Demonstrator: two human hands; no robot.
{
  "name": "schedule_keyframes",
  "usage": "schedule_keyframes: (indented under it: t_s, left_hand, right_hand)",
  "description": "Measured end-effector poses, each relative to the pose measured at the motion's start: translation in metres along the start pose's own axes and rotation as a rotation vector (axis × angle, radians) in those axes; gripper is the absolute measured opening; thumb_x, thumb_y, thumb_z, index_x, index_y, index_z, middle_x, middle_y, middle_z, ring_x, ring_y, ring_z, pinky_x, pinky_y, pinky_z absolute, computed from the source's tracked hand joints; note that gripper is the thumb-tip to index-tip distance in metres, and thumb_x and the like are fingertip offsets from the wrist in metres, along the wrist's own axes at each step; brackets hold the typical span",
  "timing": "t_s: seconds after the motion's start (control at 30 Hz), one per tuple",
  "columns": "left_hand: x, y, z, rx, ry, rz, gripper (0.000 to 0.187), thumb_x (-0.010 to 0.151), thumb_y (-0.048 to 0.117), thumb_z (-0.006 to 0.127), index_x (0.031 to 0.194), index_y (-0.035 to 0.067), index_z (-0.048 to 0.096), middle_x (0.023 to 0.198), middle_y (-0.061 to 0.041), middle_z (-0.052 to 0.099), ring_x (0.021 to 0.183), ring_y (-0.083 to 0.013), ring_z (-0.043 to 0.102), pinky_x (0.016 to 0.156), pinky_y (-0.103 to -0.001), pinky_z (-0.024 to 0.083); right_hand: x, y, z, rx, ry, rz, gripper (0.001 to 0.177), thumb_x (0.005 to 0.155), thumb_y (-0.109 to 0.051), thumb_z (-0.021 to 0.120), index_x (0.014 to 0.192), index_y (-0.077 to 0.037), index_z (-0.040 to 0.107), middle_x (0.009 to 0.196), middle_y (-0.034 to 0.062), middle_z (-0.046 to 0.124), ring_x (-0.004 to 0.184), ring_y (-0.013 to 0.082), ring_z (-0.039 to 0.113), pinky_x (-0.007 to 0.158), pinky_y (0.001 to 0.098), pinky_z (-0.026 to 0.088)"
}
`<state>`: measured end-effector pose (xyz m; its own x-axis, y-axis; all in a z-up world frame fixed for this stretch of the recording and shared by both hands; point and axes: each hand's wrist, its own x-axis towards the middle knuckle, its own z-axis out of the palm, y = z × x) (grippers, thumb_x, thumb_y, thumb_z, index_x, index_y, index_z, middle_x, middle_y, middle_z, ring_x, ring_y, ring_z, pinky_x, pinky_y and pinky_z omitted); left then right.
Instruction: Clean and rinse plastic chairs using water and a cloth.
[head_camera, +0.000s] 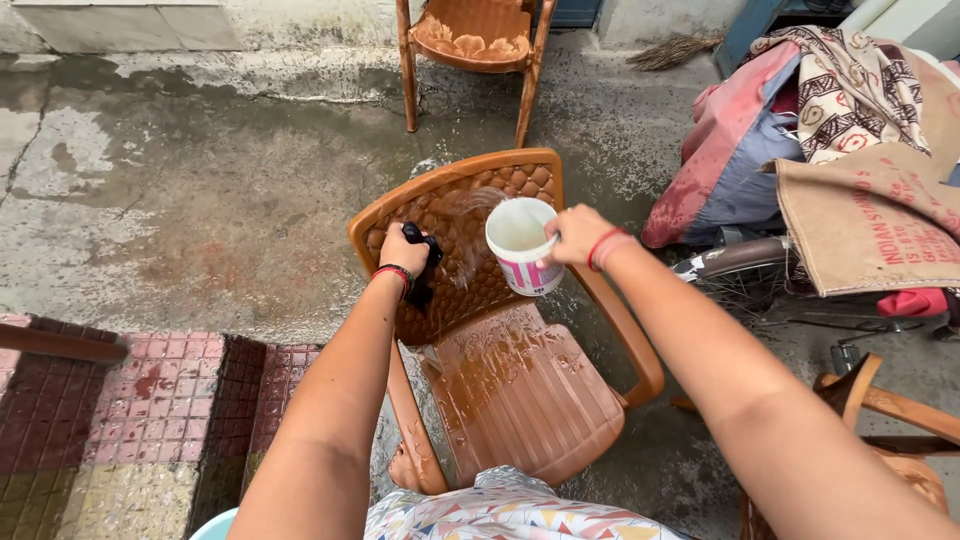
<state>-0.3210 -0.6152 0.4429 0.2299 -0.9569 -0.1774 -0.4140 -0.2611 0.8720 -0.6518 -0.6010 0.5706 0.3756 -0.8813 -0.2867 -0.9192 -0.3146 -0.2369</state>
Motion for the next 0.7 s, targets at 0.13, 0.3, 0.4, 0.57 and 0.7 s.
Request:
schedule_keyframes:
  t_s: [0.13, 0.3, 0.4, 0.57, 0.7]
  left_hand:
    - [-0.001, -0.028, -0.002, -0.002, -0.034, -0.027, 0.032, 0.083, 0.011, 0.076, 0.110, 0.004, 0.061, 0.106, -0.010, 0.076, 0.101, -0.0239, 0.072, 0.093, -0.036, 0.054]
    - [-0.017, -0.050, 0.008, -0.089, -0.099, -0.052, 0.033, 0.082, 0.009, 0.077, 0.109, 0.003, 0.060, 0.104, -0.008, 0.077, 0.097, -0.0202, 0.073, 0.090, -0.034, 0.057]
    - [-0.026, -0.060, 0.007, -0.083, -0.103, -0.072, 0.033, 0.082, 0.011, 0.079, 0.108, 0.003, 0.060, 0.103, -0.008, 0.077, 0.096, -0.0198, 0.073, 0.089, -0.034, 0.056]
    - [-0.027, -0.057, -0.009, -0.027, -0.043, -0.052, 0.034, 0.081, 0.013, 0.080, 0.108, 0.004, 0.061, 0.102, -0.009, 0.077, 0.096, -0.0212, 0.073, 0.090, -0.035, 0.056]
    - [-0.018, -0.036, -0.025, 0.052, 0.003, -0.015, 0.038, 0.079, 0.013, 0.077, 0.113, 0.006, 0.062, 0.105, -0.015, 0.075, 0.101, -0.0278, 0.072, 0.093, -0.037, 0.054]
  right_hand:
    - [-0.026, -0.008, 0.038, 0.004, 0.084, -0.069, 0.051, 0.062, -0.053, 0.085, 0.091, -0.011, 0.080, 0.092, 0.0185, 0.076, 0.090, 0.0346, 0.075, 0.087, 0.0421, 0.058]
    - [-0.036, -0.027, 0.051, -0.133, -0.221, -0.032, 0.059, 0.064, -0.059, 0.085, 0.100, -0.012, 0.079, 0.093, 0.0204, 0.076, 0.095, 0.0362, 0.073, 0.090, 0.0440, 0.057]
    - [-0.026, -0.049, 0.056, -0.213, -0.302, -0.095, 0.063, 0.068, -0.061, 0.083, 0.106, -0.011, 0.079, 0.096, 0.0217, 0.075, 0.096, 0.0370, 0.072, 0.090, 0.0435, 0.056]
    - [0.007, -0.109, 0.022, -0.274, -0.321, -0.147, 0.061, 0.073, -0.057, 0.076, 0.110, -0.008, 0.079, 0.095, 0.0196, 0.077, 0.089, 0.0331, 0.078, 0.085, 0.0401, 0.062]
    - [-0.002, -0.152, -0.029, -0.259, -0.218, -0.184, 0.073, 0.064, -0.060, 0.084, 0.113, -0.006, 0.076, 0.098, 0.0219, 0.076, 0.094, 0.0357, 0.074, 0.089, 0.0410, 0.059]
